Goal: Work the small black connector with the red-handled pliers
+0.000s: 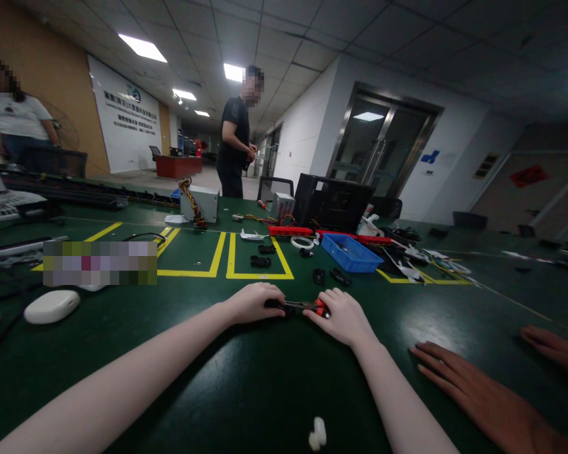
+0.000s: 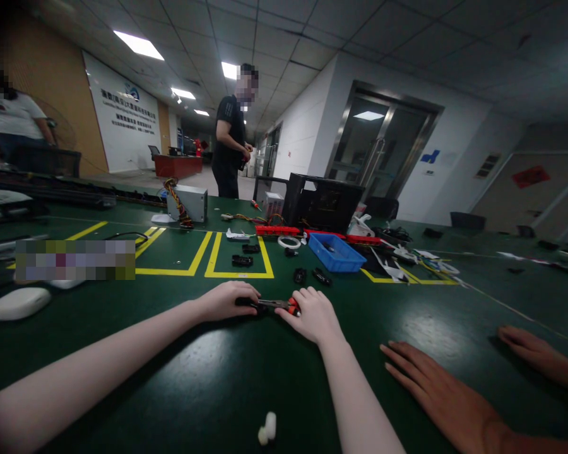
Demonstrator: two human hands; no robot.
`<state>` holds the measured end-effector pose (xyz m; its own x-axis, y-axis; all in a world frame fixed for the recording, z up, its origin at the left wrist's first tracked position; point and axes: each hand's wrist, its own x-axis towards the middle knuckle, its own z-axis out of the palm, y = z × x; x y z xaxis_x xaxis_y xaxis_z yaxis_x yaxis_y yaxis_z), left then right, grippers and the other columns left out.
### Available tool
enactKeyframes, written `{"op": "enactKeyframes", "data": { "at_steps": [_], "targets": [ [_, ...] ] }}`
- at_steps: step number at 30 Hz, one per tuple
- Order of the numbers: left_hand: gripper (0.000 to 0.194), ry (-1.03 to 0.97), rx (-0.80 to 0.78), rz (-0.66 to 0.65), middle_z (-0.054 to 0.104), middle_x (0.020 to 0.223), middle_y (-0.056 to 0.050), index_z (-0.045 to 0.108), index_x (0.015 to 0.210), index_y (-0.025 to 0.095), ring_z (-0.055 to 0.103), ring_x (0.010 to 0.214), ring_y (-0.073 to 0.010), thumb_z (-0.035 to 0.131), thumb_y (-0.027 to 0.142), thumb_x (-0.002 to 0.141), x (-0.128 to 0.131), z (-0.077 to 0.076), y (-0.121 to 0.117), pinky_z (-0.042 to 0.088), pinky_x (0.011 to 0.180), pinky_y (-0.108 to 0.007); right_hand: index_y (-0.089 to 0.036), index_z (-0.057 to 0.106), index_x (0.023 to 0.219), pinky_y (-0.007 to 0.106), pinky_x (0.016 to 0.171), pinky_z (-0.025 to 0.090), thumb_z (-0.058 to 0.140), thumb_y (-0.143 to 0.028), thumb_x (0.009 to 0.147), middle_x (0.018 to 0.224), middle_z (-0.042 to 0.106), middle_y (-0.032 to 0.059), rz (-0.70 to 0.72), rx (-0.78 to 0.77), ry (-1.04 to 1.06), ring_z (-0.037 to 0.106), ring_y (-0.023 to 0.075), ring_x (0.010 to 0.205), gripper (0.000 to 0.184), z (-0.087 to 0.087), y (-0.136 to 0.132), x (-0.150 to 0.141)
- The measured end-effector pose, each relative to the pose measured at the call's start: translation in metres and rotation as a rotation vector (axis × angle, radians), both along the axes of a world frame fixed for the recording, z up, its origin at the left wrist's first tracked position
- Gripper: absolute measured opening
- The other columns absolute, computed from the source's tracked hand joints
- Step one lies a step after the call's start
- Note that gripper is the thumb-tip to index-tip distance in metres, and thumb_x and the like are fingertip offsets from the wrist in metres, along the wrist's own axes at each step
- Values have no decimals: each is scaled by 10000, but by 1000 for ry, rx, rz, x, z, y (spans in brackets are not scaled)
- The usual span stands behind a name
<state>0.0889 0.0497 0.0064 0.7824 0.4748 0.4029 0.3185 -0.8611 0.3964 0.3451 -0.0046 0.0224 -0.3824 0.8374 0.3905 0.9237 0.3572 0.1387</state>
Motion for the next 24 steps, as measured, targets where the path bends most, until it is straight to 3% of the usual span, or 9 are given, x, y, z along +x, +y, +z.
{"op": "enactKeyframes", "data": {
  "at_steps": [7,18,24],
  "targets": [
    [178,9,-31,3,614,1235,-45,674,1025,215,587,1115,-205,635,296,871,-2,0,2,467,951,-331,-216,581,758,311,661,391,466,-629,849,798,622,48,-37,-53,34,552,190,754,438,2,-2,-2],
    [329,11,-65,46,671,1124,-41,608,1155,225,626,1032,-207,678,269,837,-1,0,2,487,899,-329,-211,574,748,312,664,390,449,-631,855,805,624,56,-47,-76,18,553,192,752,451,6,-3,-5],
    [352,24,7,27,601,1292,-70,599,1225,234,571,1187,-209,631,284,878,-2,0,-1,435,1017,-344,-210,576,742,312,663,387,451,-622,857,801,629,56,-42,-39,-2,556,189,738,445,5,-2,-3]
  ]
}}
